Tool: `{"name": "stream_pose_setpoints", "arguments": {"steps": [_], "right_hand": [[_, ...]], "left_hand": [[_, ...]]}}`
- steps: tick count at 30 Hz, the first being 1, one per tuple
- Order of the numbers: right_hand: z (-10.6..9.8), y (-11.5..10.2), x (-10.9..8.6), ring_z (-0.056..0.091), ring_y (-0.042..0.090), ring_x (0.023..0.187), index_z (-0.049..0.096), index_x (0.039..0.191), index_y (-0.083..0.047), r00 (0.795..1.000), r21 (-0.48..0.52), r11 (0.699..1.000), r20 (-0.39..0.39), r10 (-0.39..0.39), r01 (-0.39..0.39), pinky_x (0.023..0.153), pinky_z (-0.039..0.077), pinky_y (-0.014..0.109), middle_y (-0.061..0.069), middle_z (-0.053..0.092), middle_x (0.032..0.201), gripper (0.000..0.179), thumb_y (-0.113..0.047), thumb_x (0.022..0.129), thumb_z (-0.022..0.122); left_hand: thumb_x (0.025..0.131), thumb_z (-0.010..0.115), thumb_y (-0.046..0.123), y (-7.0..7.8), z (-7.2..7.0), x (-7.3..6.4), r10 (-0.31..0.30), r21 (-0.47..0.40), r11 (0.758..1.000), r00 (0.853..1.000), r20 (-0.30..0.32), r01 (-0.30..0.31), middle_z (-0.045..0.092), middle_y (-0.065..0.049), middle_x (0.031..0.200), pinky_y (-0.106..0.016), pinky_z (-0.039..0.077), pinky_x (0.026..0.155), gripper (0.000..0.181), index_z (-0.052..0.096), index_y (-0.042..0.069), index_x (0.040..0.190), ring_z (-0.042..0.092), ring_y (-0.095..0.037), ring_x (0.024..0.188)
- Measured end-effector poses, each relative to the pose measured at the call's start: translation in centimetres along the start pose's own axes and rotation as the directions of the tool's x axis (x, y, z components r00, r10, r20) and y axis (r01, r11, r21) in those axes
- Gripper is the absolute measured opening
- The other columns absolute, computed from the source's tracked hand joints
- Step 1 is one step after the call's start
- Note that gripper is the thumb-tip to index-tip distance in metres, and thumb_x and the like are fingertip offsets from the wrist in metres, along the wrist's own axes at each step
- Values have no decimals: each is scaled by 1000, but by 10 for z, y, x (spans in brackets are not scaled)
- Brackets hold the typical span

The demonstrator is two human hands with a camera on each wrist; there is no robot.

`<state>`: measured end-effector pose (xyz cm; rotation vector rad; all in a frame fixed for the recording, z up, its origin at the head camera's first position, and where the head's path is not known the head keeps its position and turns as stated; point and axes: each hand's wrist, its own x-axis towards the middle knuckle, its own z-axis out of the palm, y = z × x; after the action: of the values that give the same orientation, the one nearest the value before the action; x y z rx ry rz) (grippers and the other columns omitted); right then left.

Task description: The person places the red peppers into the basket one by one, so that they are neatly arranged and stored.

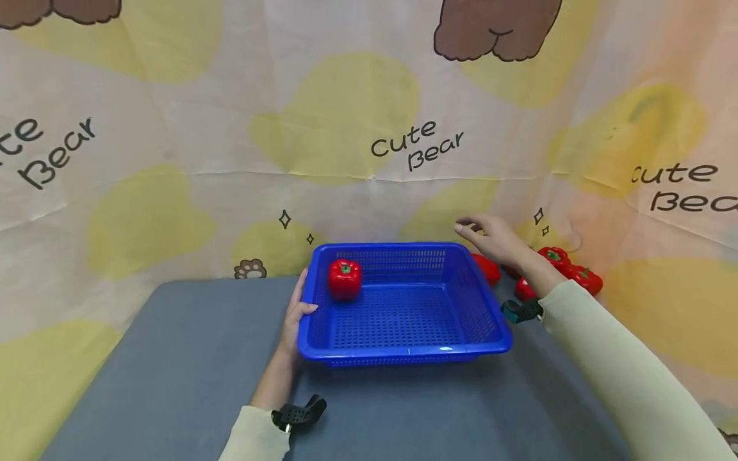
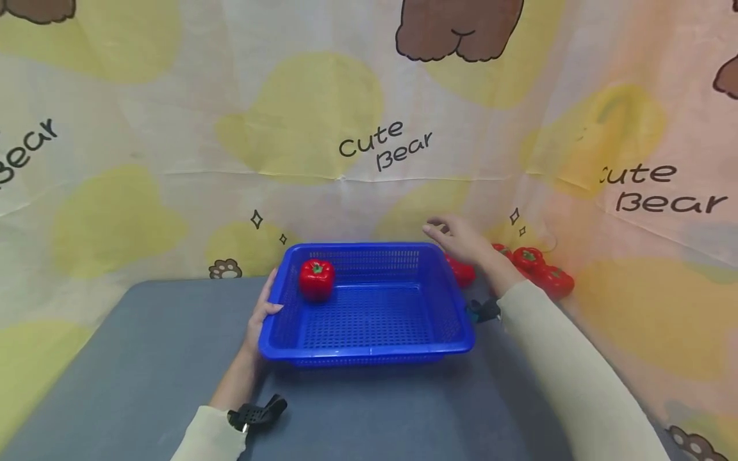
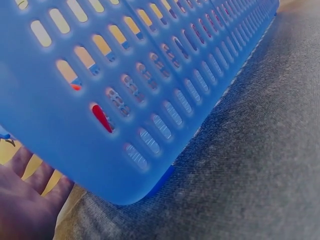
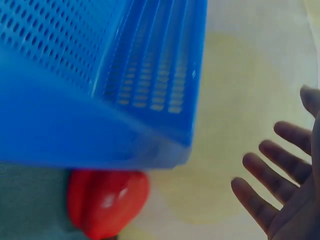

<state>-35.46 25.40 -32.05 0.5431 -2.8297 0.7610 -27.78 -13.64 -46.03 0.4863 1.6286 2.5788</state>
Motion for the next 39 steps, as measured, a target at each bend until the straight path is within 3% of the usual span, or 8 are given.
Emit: {"name": "stream_pose_setpoints", "arguments": {"steps": [5, 9, 13, 19, 23, 28, 32, 39], "right_hand": [[10, 35, 4, 48, 41, 124, 51, 134, 1, 996, 14, 996, -6, 86, -86, 103, 36, 56, 23, 54, 133, 52, -37, 101, 39], [16, 58, 4, 45, 43, 127, 48, 136, 2, 991, 30, 991, 26, 130, -131, 104, 34, 57, 25, 51, 136, 52, -35, 101, 39], [23, 71, 4, 47, 43, 126, 52, 133, 1, 993, 23, 995, 60, 97, -99, 104, 35, 57, 24, 53, 135, 45, -28, 100, 44], [32, 78, 3, 47, 43, 125, 53, 131, 6, 999, 69, 997, 38, 27, -30, 106, 31, 55, 28, 54, 132, 39, -16, 101, 39], [39, 83, 2, 48, 42, 123, 55, 128, 6, 999, 87, 996, 37, 5, -8, 105, 32, 55, 27, 56, 130, 37, -14, 101, 39], [44, 91, -2, 51, 43, 119, 58, 125, 4, 998, 55, 998, 62, -14, 11, 104, 34, 56, 26, 59, 125, 35, -13, 101, 40], [48, 97, -6, 50, 43, 120, 62, 121, 4, 994, -29, 996, 65, -86, 88, 103, 35, 56, 26, 59, 123, 32, -11, 98, 45], [50, 97, -13, 48, 40, 125, 61, 124, -2, 998, -84, 996, 55, -12, 16, 104, 36, 55, 21, 54, 133, 41, -18, 87, 63]], "left_hand": [[87, 30, 3, 0, -2, -2, -7, 36, 999, 1000, -18, 7, 8, -4, 162, -60, 18, 112, 75, 6, 25, 154, 13, -35, 147], [87, 30, 2, -1, -1, 1, -7, 25, 1000, 1000, 6, 6, 8, -3, 162, -60, 17, 113, 75, 5, 25, 154, 13, -34, 147], [87, 29, 2, -1, 0, 1, -2, 19, 1000, 1000, 14, 2, 8, -2, 162, -60, 15, 113, 75, 6, 26, 154, 13, -32, 147], [87, 28, 1, 1, 2, 2, -10, 23, 1000, 999, 36, 9, 9, -1, 162, -55, 22, 112, 76, 4, 25, 154, 15, -32, 147], [83, 31, -4, 0, 2, 6, 17, 46, 999, 998, -58, -14, 17, -7, 160, -36, 37, 108, 76, 13, 16, 154, 22, -32, 145], [79, 37, -11, -2, 3, 12, 61, 84, 995, 975, -216, -43, 33, -9, 154, -18, 43, 97, 71, 36, 7, 147, 34, -27, 140], [81, 37, -13, -4, 3, 11, 61, 50, 997, 974, -219, -51, 32, -8, 155, -19, 44, 98, 71, 33, 7, 149, 34, -25, 141], [80, 37, -15, -1, 1, 9, 90, 66, 995, 972, -218, -77, 34, -12, 154, -18, 44, 96, 70, 33, 5, 148, 35, -29, 140]]}}
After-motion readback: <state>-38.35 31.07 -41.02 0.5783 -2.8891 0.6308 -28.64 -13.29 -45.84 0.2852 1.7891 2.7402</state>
